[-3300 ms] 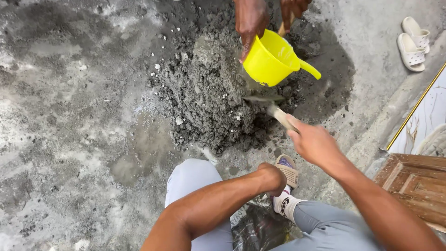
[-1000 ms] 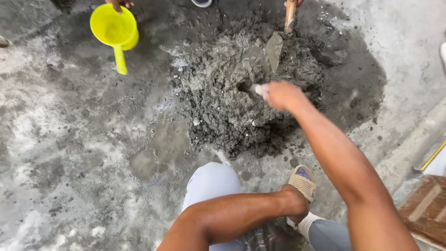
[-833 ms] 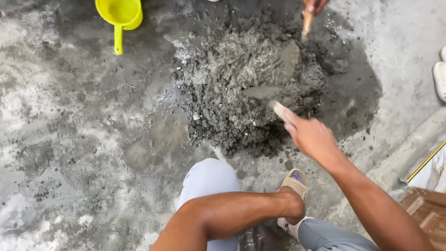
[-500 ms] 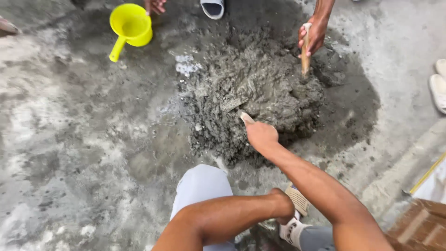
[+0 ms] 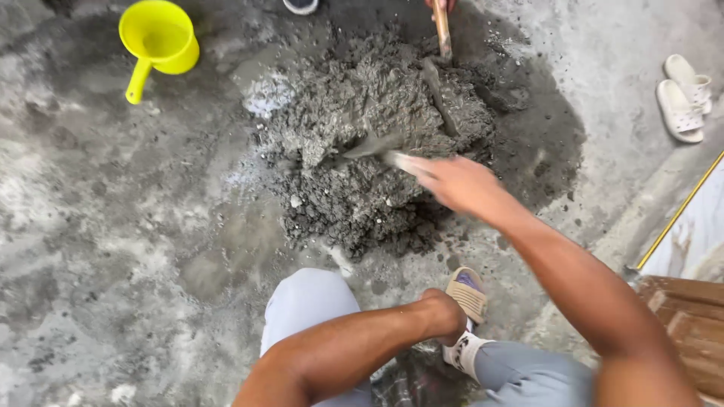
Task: Mixing cement and sand with water using a trowel and a scoop on a concrete floor
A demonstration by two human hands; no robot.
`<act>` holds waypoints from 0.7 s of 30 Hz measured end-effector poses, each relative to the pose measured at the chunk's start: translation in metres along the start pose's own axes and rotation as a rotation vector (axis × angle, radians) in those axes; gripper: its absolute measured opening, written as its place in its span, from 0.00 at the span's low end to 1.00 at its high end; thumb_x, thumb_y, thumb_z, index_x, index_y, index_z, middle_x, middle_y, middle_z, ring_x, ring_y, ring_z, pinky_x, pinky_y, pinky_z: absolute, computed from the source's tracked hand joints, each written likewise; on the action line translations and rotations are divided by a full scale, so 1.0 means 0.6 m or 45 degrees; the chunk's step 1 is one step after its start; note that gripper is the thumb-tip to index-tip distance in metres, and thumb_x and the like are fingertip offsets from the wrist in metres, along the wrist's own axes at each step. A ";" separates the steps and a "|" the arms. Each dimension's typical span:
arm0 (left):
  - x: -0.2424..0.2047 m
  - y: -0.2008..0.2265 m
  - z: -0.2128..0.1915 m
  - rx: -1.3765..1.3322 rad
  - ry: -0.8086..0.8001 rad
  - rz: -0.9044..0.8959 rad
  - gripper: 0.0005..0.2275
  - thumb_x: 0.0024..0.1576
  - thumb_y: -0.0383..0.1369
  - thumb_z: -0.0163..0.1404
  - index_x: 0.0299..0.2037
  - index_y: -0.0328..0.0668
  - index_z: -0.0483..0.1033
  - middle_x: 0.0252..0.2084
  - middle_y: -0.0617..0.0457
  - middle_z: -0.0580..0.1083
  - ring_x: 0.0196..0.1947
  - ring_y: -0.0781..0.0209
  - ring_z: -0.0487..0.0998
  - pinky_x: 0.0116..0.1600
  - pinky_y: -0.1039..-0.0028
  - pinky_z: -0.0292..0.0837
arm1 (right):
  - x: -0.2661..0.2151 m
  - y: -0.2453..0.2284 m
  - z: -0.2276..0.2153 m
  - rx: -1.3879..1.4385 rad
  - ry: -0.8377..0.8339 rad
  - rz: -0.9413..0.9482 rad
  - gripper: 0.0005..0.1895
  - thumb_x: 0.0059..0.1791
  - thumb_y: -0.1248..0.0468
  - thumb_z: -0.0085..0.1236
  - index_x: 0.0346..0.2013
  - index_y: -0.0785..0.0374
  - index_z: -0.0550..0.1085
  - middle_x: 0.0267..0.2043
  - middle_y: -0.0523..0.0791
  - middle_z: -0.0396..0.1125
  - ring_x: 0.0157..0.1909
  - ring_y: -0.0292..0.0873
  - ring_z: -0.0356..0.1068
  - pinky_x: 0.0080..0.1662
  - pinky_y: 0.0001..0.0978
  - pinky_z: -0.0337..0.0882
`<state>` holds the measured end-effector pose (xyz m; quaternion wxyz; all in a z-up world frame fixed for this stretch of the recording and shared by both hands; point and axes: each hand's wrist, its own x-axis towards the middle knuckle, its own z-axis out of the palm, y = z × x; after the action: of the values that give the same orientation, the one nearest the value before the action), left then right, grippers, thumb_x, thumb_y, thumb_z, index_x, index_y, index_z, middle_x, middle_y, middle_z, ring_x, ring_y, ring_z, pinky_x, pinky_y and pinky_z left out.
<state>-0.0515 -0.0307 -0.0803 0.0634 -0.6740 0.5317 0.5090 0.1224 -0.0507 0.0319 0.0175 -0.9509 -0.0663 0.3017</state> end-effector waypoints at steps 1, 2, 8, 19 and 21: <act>-0.002 0.005 -0.005 -0.021 0.014 0.013 0.23 0.49 0.37 0.45 0.56 0.51 0.61 0.53 0.57 0.68 0.53 0.55 0.69 0.42 0.51 0.70 | -0.058 0.012 -0.008 -0.021 -0.019 -0.003 0.17 0.52 0.57 0.33 0.55 0.48 0.63 0.22 0.38 0.62 0.16 0.31 0.55 0.17 0.18 0.56; -0.004 0.001 -0.011 -0.035 0.025 0.014 0.22 0.49 0.37 0.45 0.56 0.51 0.61 0.53 0.57 0.68 0.53 0.55 0.69 0.43 0.52 0.70 | -0.111 0.022 -0.020 0.022 -0.046 0.193 0.20 0.51 0.53 0.32 0.59 0.41 0.57 0.23 0.40 0.65 0.16 0.33 0.56 0.18 0.18 0.58; -0.024 -0.030 -0.025 -0.009 0.005 0.056 0.22 0.49 0.39 0.46 0.55 0.52 0.62 0.52 0.57 0.68 0.53 0.56 0.69 0.44 0.56 0.70 | -0.194 0.085 0.034 0.317 -0.054 0.748 0.24 0.50 0.53 0.34 0.63 0.40 0.53 0.19 0.43 0.61 0.15 0.34 0.52 0.17 0.22 0.56; -0.009 0.025 -0.029 0.175 -0.098 0.122 0.20 0.50 0.41 0.46 0.54 0.53 0.62 0.51 0.57 0.67 0.53 0.58 0.68 0.46 0.63 0.70 | -0.012 0.196 -0.034 0.522 -0.326 0.535 0.25 0.50 0.60 0.38 0.63 0.44 0.57 0.23 0.52 0.67 0.17 0.42 0.60 0.21 0.31 0.60; -0.012 0.023 -0.036 0.204 -0.092 0.091 0.19 0.51 0.41 0.46 0.53 0.53 0.62 0.50 0.57 0.67 0.53 0.58 0.68 0.47 0.65 0.70 | 0.003 0.232 -0.048 0.771 -0.521 0.508 0.27 0.48 0.60 0.48 0.63 0.45 0.58 0.24 0.51 0.65 0.17 0.38 0.56 0.20 0.27 0.58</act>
<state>-0.0481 -0.0452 -0.0582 0.1180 -0.6284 0.5918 0.4908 0.1565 -0.1881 0.0442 0.2240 -0.8173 0.2089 0.4880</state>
